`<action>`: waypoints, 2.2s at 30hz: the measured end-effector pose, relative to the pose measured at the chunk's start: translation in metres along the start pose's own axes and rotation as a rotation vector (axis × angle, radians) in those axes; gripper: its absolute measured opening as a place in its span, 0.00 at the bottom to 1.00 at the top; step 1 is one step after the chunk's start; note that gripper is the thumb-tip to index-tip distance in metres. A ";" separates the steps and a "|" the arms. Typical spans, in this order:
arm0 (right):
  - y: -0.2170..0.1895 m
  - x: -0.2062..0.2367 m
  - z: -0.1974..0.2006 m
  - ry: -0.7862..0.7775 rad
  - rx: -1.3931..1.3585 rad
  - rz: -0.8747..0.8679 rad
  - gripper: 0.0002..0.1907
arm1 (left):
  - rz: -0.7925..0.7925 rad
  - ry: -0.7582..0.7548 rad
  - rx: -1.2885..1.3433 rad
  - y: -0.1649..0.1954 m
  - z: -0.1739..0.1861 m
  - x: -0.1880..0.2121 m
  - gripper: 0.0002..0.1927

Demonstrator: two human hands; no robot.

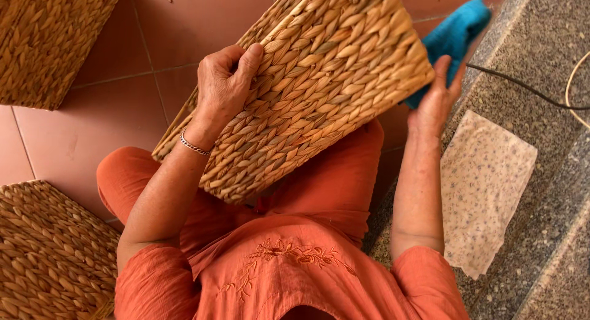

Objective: The person sits on the floor and wipes a woven basket with a blue cloth, cleaning the exterior and interior surfaces. The person rotates the basket to reach different sides and continues wiping until the basket is set aside.

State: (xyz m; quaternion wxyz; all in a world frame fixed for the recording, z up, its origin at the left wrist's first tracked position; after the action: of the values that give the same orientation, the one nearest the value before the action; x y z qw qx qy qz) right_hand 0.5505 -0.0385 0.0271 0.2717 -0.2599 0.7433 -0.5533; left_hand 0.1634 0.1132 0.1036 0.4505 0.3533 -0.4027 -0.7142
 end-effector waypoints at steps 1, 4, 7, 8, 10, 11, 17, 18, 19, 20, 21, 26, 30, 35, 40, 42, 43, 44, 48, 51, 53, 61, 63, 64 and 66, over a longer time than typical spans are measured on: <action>0.008 -0.002 0.001 0.016 0.025 -0.047 0.38 | 0.013 -0.031 -0.005 -0.001 -0.002 -0.001 0.24; 0.028 -0.004 0.001 0.041 0.071 -0.124 0.36 | 0.044 -0.061 -0.067 -0.009 -0.006 -0.007 0.22; 0.039 0.005 -0.002 0.077 0.133 -0.044 0.32 | 0.063 -0.079 -0.055 -0.019 -0.002 -0.014 0.21; 0.040 0.010 -0.003 0.109 0.198 0.009 0.31 | 0.088 -0.085 -0.045 -0.024 0.000 -0.015 0.21; 0.041 0.019 -0.010 0.119 0.306 0.106 0.31 | 0.127 -0.104 -0.021 -0.032 0.002 -0.019 0.21; 0.041 0.023 -0.016 0.095 0.347 0.151 0.31 | 0.111 -0.102 -0.031 -0.035 0.003 -0.020 0.20; 0.064 0.028 -0.063 -0.253 0.759 0.275 0.29 | 0.132 -0.130 -0.070 -0.057 -0.033 -0.032 0.16; 0.071 0.030 -0.070 -0.315 0.836 0.262 0.29 | 0.119 -0.130 -0.111 -0.060 -0.045 -0.037 0.16; 0.074 0.034 -0.075 -0.289 0.925 0.372 0.29 | 0.103 -0.126 -0.151 -0.062 -0.050 -0.041 0.16; 0.076 0.041 -0.080 -0.260 1.015 0.478 0.29 | 0.092 -0.118 -0.169 -0.065 -0.053 -0.044 0.16; 0.077 0.051 -0.085 -0.230 1.105 0.583 0.30 | 0.082 -0.114 -0.187 -0.067 -0.054 -0.044 0.16; 0.054 0.144 -0.113 -0.518 1.101 0.727 0.30 | -0.079 -0.249 -0.148 -0.060 -0.023 -0.042 0.15; 0.028 0.226 -0.129 -0.784 0.969 0.829 0.21 | 0.151 -0.492 -0.279 -0.058 0.035 0.010 0.19; 0.050 0.205 -0.118 -0.787 0.981 0.928 0.18 | 0.313 -0.430 -0.232 -0.059 0.087 0.107 0.21; 0.099 0.053 -0.109 -0.586 1.190 0.788 0.29 | 0.127 0.094 -0.139 -0.064 0.052 0.149 0.12; 0.108 -0.012 -0.111 -0.516 1.163 0.755 0.30 | 0.183 0.141 -0.171 -0.079 0.039 0.143 0.14; 0.109 -0.037 -0.112 -0.407 1.172 0.733 0.31 | 0.209 0.166 -0.188 -0.086 0.035 0.144 0.15; 0.111 -0.054 -0.116 -0.297 1.173 0.717 0.32 | 0.216 0.159 -0.138 -0.091 0.029 0.145 0.16; 0.100 -0.023 -0.139 -0.368 1.004 0.533 0.30 | 0.096 0.212 -0.043 -0.111 0.013 0.148 0.14; 0.073 0.088 -0.165 -0.614 0.936 0.652 0.36 | 0.177 0.271 0.164 -0.136 -0.006 0.134 0.19; 0.056 0.164 -0.180 -0.834 0.950 0.810 0.38 | 0.291 0.188 0.111 -0.162 -0.009 0.119 0.29; 0.081 0.143 -0.176 -0.980 0.850 1.040 0.28 | 0.024 0.089 -0.151 -0.197 -0.026 0.091 0.40; 0.096 0.072 -0.171 -0.810 0.979 1.077 0.33 | 0.277 0.069 -0.067 -0.194 -0.029 0.083 0.36; 0.103 0.035 -0.171 -0.733 1.096 1.045 0.24 | 0.300 0.041 -0.072 -0.191 -0.026 0.079 0.37; 0.111 -0.029 -0.172 -0.620 1.132 1.004 0.21 | 0.342 -0.019 -0.084 -0.185 -0.021 0.071 0.37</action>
State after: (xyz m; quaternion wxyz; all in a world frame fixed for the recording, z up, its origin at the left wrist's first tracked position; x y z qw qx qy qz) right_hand 0.4425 0.1264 -0.0348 0.7707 0.1394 0.2699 -0.5602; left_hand 0.0909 0.0915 -0.0805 0.5761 0.2537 -0.4310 -0.6465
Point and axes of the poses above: each hand's wrist, its own x-axis away from the middle knuckle, its own z-axis out of the back of the hand, y = z × x, the point moved 2 cm from there along -x, towards the middle knuckle, and after that the axes turned 1 degree about -y, right-handed, at the moved point
